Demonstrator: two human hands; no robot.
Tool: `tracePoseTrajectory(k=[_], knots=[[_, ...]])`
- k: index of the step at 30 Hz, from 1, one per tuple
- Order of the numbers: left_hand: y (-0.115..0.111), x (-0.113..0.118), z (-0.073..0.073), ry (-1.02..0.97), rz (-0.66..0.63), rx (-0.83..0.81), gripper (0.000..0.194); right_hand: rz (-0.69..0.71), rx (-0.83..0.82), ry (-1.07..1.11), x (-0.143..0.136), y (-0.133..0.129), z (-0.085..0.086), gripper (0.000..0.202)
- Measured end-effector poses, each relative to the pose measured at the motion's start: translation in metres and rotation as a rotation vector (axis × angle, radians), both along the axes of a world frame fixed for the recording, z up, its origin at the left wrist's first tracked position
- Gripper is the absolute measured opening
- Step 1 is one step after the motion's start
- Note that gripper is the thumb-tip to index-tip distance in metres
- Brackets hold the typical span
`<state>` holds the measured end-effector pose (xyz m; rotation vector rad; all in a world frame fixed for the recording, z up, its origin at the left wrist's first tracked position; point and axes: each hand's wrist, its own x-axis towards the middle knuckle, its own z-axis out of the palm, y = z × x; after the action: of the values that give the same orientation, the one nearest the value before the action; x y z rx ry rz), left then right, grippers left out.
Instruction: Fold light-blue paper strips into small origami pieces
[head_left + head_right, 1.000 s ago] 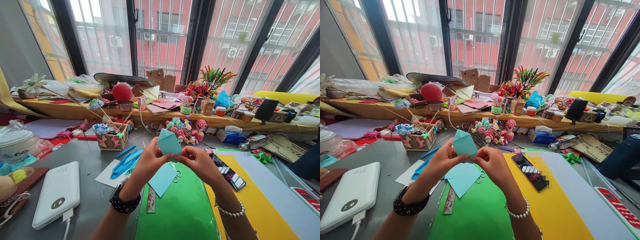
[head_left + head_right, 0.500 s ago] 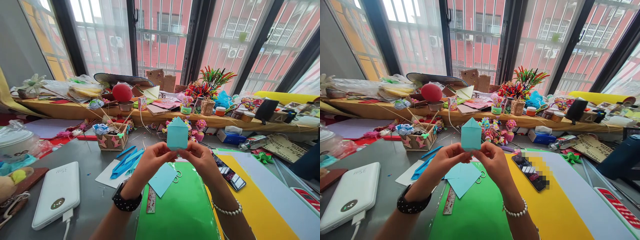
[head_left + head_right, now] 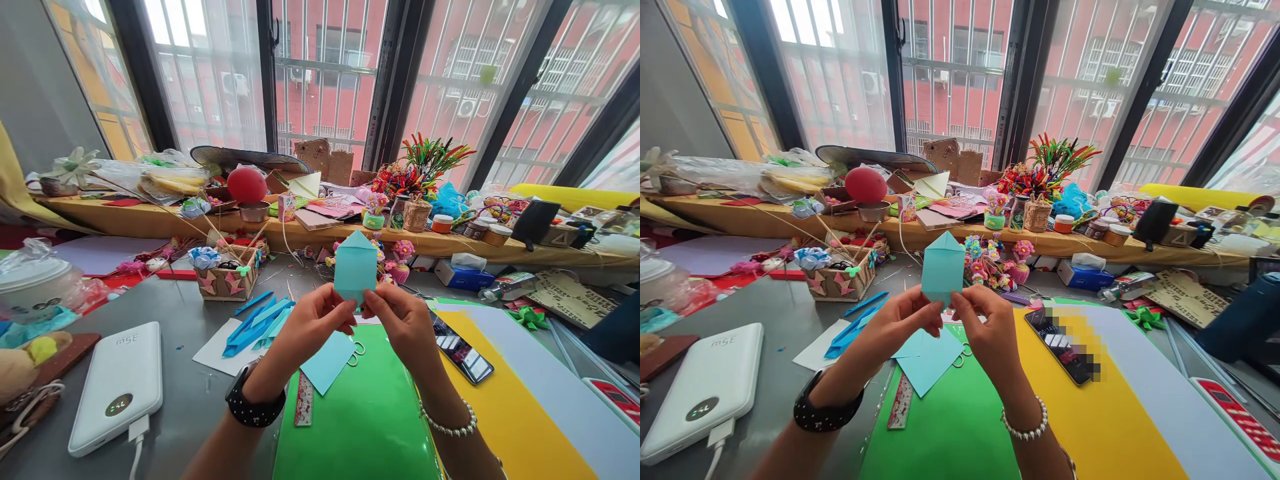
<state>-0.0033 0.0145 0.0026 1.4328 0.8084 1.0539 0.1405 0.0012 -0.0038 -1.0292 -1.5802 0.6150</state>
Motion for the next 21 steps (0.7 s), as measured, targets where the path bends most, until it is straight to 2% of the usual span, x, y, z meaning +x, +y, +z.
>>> tracePoseTrajectory(k=[9, 15, 21], knots=[[0.0012, -0.0003, 0.0014, -0.008, -0.008, -0.014, 0.017, -0.046, 0.101, -0.077, -0.0028, 0.0018, -0.0034, 0.027], [-0.0001, 0.0008, 0.0013, -0.005, -0.002, -0.005, 0.015, -0.068, 0.143, -0.013, -0.0030, 0.0043, -0.0073, 0.012], [-0.0023, 0.0008, -0.0009, 0.062, 0.001, -0.011, 0.020, -0.092, 0.190, -0.083, -0.0048, 0.0027, -0.0064, 0.021]])
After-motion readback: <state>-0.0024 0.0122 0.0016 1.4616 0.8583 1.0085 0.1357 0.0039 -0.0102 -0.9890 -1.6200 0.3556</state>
